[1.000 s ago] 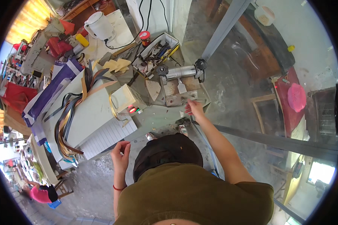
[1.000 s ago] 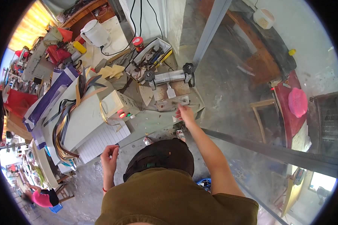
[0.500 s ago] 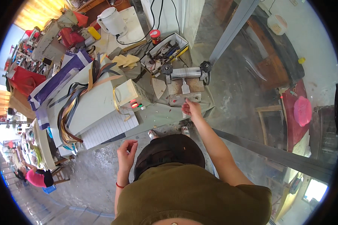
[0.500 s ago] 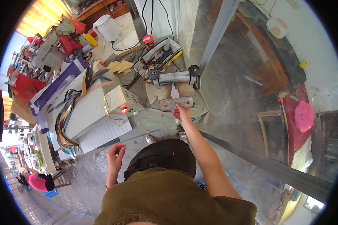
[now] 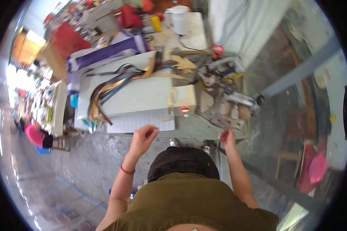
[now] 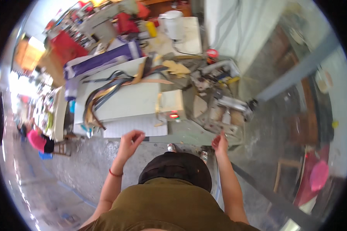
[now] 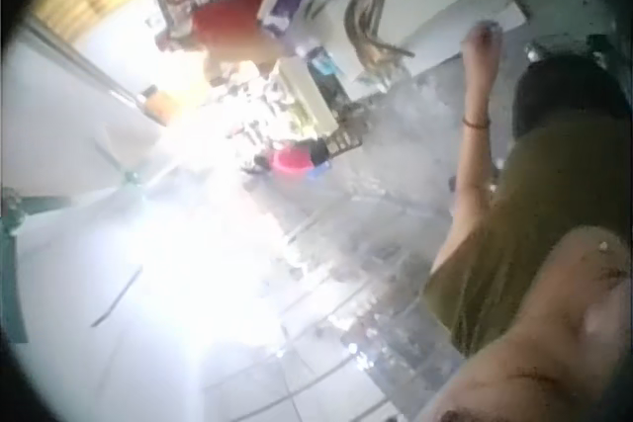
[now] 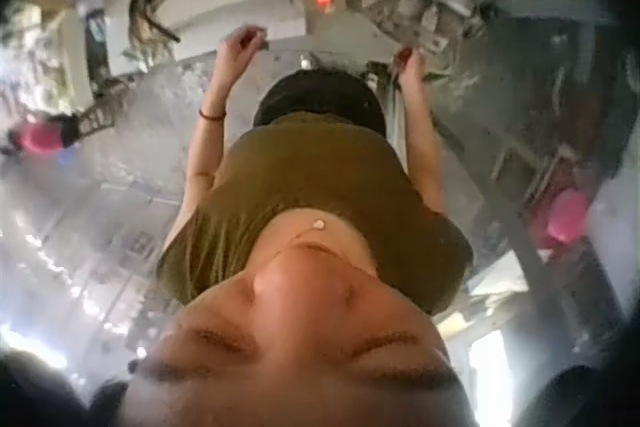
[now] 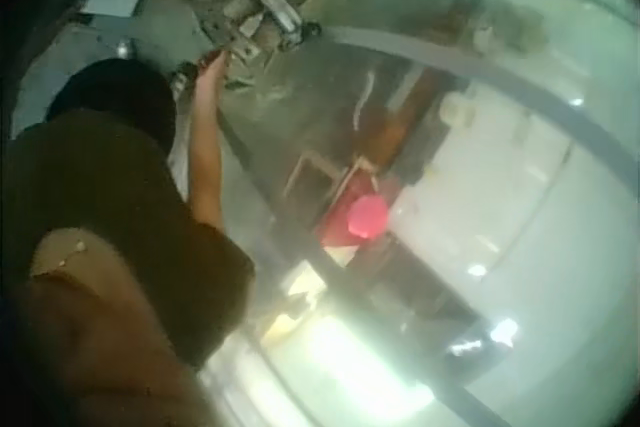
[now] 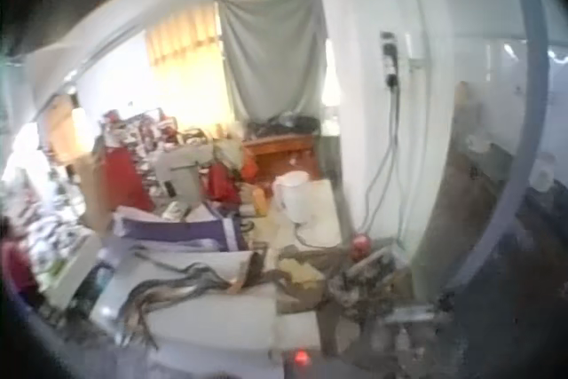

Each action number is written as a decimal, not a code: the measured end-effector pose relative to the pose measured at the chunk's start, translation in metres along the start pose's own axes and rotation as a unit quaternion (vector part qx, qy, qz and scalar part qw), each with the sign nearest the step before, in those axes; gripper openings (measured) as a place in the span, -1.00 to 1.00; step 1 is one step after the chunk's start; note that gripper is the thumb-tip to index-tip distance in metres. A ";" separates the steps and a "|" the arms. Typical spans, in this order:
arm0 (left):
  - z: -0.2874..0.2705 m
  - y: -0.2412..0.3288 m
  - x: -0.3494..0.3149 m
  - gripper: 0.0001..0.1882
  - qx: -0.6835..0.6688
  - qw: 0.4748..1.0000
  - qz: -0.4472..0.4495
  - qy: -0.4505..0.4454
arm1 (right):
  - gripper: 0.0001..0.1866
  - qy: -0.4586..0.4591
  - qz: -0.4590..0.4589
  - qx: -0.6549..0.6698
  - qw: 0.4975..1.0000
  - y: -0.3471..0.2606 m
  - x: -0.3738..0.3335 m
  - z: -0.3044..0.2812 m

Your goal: The person feeds various colored leather straps through a small industrial machine to flatten or smooth them. They handle the straps one at a time, feeding them into the rollers and collecting the processed material on the workbench.

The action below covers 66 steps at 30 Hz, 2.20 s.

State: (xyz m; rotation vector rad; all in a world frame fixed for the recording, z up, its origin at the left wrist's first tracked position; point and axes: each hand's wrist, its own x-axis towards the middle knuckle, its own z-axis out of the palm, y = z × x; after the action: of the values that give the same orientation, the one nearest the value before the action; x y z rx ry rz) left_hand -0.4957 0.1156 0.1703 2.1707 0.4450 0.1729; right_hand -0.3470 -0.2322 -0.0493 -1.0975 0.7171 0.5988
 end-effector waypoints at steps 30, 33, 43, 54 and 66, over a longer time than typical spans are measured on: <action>-0.096 -0.074 0.253 -0.80 0.345 0.903 0.258 0.006 | -0.87 -0.213 -0.553 -0.622 0.511 -0.085 -0.081 0.412; -0.107 -0.072 0.267 -0.82 0.335 0.913 0.231 -0.029 | -0.89 -0.166 -0.624 -0.610 0.459 -0.097 -0.079 0.409; -0.119 -0.067 0.272 -0.68 0.328 0.910 0.243 0.067 | -0.84 -0.172 -0.588 -0.639 0.465 -0.126 -0.076 0.398; -0.124 -0.075 0.207 -0.63 0.272 0.896 0.302 0.178 | -0.86 -0.219 -0.599 -0.593 0.491 -0.113 -0.083 0.401; -0.113 -0.090 0.224 -0.81 0.183 0.932 0.198 0.240 | -0.62 -0.107 -0.419 -0.547 0.717 -0.065 -0.040 0.509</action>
State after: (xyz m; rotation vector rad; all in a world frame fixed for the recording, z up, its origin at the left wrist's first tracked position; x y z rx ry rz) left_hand -0.3431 0.3332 0.1578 2.5655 0.3167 0.9258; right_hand -0.2134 0.2184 0.1613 -2.2105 -0.5161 0.2886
